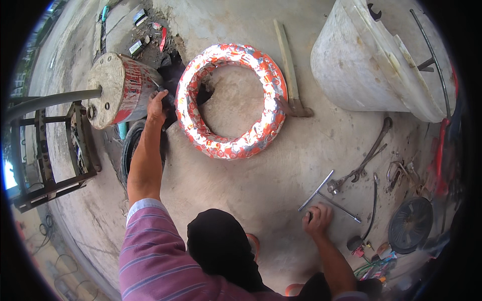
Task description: The person removes a motorcycle tire from its rim using a screwdriver, then cleans the rim with a cloth. The person works on the tire and rim while sitting on the floor in a workshop.
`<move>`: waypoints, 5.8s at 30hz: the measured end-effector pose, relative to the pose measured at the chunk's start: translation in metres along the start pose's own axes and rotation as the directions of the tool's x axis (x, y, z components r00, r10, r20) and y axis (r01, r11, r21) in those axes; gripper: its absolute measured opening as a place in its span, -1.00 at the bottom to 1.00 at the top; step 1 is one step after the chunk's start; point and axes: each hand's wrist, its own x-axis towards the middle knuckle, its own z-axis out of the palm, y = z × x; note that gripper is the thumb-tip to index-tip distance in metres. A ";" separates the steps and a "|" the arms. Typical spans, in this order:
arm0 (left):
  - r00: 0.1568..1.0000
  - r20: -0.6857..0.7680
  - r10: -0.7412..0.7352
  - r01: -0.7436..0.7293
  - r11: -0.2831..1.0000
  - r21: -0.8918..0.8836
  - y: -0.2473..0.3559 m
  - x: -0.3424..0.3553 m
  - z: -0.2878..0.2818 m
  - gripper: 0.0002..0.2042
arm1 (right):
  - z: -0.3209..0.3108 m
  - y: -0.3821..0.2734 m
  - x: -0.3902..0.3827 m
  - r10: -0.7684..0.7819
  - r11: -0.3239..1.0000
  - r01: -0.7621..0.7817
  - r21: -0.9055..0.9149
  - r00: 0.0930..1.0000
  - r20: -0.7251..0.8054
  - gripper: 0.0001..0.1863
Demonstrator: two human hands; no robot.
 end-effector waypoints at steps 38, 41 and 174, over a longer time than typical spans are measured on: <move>0.010 0.969 -0.245 -0.756 0.632 0.168 -0.002 -0.651 0.510 -0.43 | -0.232 0.135 -0.057 0.076 0.842 -0.180 0.508 0.973 0.220 -0.59; 0.145 0.962 -0.230 -0.813 0.526 0.248 -0.036 -0.658 0.509 -0.36 | -0.227 0.113 -0.067 -0.027 0.952 -0.035 0.304 0.980 0.195 -0.58; 0.001 0.907 0.421 -0.927 0.340 -0.157 -0.077 -0.754 0.627 -0.62 | -0.353 0.292 -0.116 0.229 0.964 -0.261 0.041 0.747 -0.624 -0.70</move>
